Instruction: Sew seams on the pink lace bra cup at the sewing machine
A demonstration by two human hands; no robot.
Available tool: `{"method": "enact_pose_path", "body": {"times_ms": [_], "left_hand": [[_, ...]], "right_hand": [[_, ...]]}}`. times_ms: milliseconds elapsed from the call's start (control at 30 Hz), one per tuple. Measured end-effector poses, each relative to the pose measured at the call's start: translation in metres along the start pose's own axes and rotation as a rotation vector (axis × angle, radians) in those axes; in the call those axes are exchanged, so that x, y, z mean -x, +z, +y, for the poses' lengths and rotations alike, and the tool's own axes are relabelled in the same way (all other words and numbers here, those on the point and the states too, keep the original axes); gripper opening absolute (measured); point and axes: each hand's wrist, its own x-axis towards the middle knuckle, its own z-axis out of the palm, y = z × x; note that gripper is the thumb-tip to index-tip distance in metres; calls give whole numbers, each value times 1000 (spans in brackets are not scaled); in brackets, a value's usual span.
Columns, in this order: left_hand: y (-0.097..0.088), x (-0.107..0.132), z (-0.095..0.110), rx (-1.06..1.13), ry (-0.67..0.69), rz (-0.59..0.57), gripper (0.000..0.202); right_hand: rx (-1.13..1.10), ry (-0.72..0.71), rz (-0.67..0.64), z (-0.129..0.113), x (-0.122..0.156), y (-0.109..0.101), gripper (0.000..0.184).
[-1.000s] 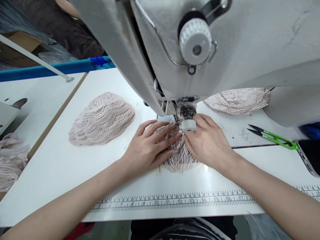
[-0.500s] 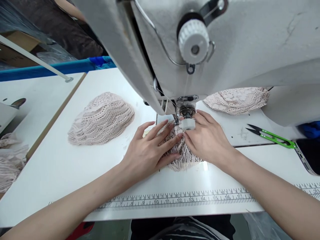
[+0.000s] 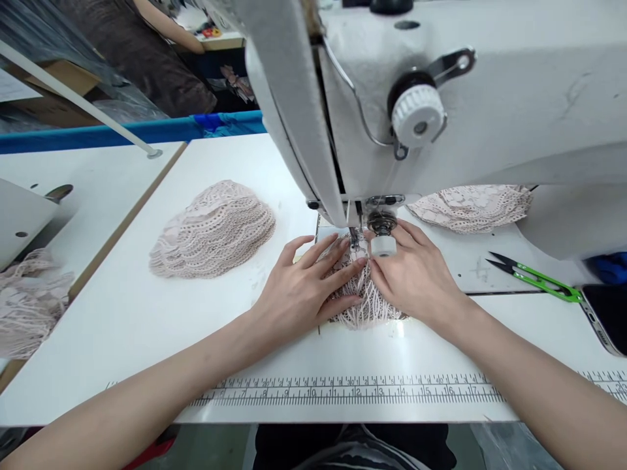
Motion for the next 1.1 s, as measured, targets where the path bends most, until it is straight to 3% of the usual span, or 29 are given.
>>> {"method": "enact_pose_path", "body": {"times_ms": [300,400,567,667,767,900,1000,1100], "left_hand": [[4,-2,-2,30,-31,-20,49],[2,1,-6,25,-15,31,48],[-5,8,-15,54,303,177,49],[-4,8,-16,6,383,234,25],[-1,6,-12,52,308,249,14],[1,5,-7,131,180,233,17],[0,7,-5,48,183,192,36],[1,9,-4,-28,207,170,30]], "right_hand": [[32,-9,11,1,1,1,31],[-5,-77,46,1,3,-2,26],[-125,-260,95,-2,9,-12,17],[-155,-301,66,-4,12,-15,39],[-151,-279,12,-5,11,-15,53],[-101,-265,31,-4,10,-13,24],[-100,-308,121,-3,10,-12,32],[-124,-330,153,-3,11,-12,32]]}}
